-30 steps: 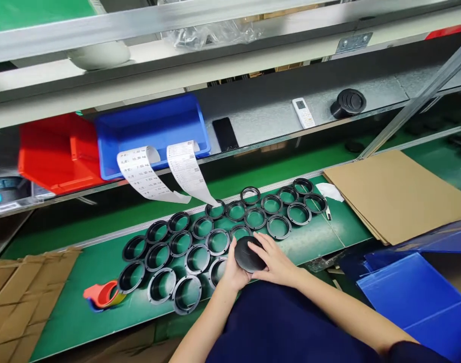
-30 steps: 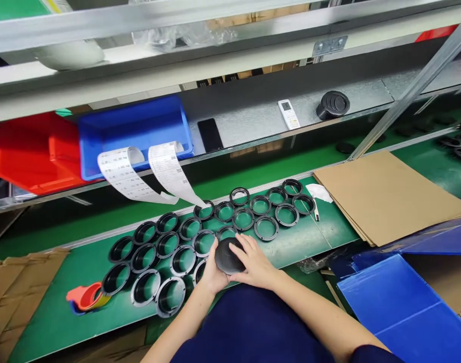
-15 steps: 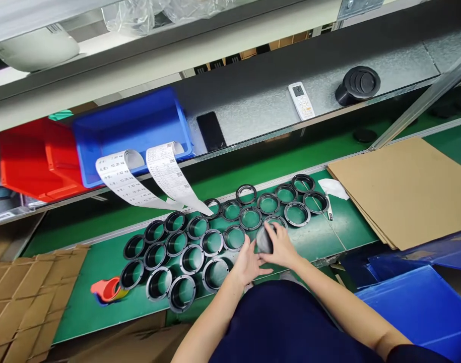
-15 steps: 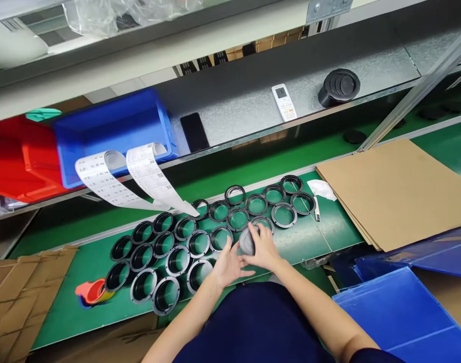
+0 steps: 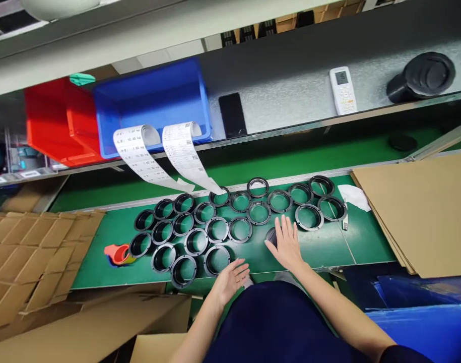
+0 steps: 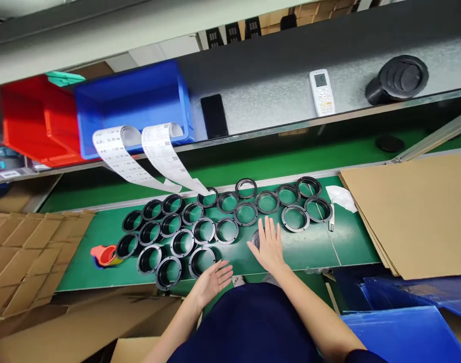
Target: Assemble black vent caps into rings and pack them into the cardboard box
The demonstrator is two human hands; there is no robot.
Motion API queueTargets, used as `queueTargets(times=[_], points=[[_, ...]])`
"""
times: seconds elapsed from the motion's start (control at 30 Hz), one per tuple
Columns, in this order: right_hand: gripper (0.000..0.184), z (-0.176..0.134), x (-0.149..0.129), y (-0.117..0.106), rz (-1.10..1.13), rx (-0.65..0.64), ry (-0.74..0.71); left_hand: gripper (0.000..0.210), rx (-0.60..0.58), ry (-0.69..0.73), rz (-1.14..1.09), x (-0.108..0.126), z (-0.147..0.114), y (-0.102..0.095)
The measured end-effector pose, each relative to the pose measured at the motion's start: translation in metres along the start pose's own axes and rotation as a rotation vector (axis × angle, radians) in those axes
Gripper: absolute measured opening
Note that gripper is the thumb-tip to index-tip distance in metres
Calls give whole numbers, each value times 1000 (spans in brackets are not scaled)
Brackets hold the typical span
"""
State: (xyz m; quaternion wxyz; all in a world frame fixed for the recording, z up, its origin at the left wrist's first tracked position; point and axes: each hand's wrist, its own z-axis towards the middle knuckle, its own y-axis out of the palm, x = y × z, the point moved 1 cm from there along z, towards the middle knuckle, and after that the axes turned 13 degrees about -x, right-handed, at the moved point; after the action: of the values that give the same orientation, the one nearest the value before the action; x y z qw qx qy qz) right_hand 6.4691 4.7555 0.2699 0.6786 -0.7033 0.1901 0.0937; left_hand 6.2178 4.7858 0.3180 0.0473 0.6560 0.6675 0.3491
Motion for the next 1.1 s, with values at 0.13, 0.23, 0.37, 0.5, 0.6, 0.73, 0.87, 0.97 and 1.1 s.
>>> queueTargets(times=[0.13,0.23,0.37,0.5,0.6,0.73,0.87,0.97,1.1], points=[[87,5,1,3,-64,-58,16,33,76,1,-17,-9,-2,-19],[96,2,6,11,-137,-229,45,28,89,66,24,-11,-1,-9],[99,-19,-25,5,-87,-274,-7,41,31,180,37,-28,-9,25],[105,-32,-82,-13,70,-279,-512,85,-18,446,-80,-38,-25,33],[102,-22,-130,-21,387,-552,-672,90,96,647,-167,-49,-65,4],[83,-24,-209,-5,708,-1258,-524,93,158,855,-199,-91,-148,-44],[79,-65,-297,32,750,-1458,-425,115,729,828,387,-125,-231,-94],[78,-114,-368,68,792,-1530,-416,123,811,673,937,-139,-282,-136],[87,-172,-451,121,857,-1648,-292,111,875,517,989,-157,-332,-221]])
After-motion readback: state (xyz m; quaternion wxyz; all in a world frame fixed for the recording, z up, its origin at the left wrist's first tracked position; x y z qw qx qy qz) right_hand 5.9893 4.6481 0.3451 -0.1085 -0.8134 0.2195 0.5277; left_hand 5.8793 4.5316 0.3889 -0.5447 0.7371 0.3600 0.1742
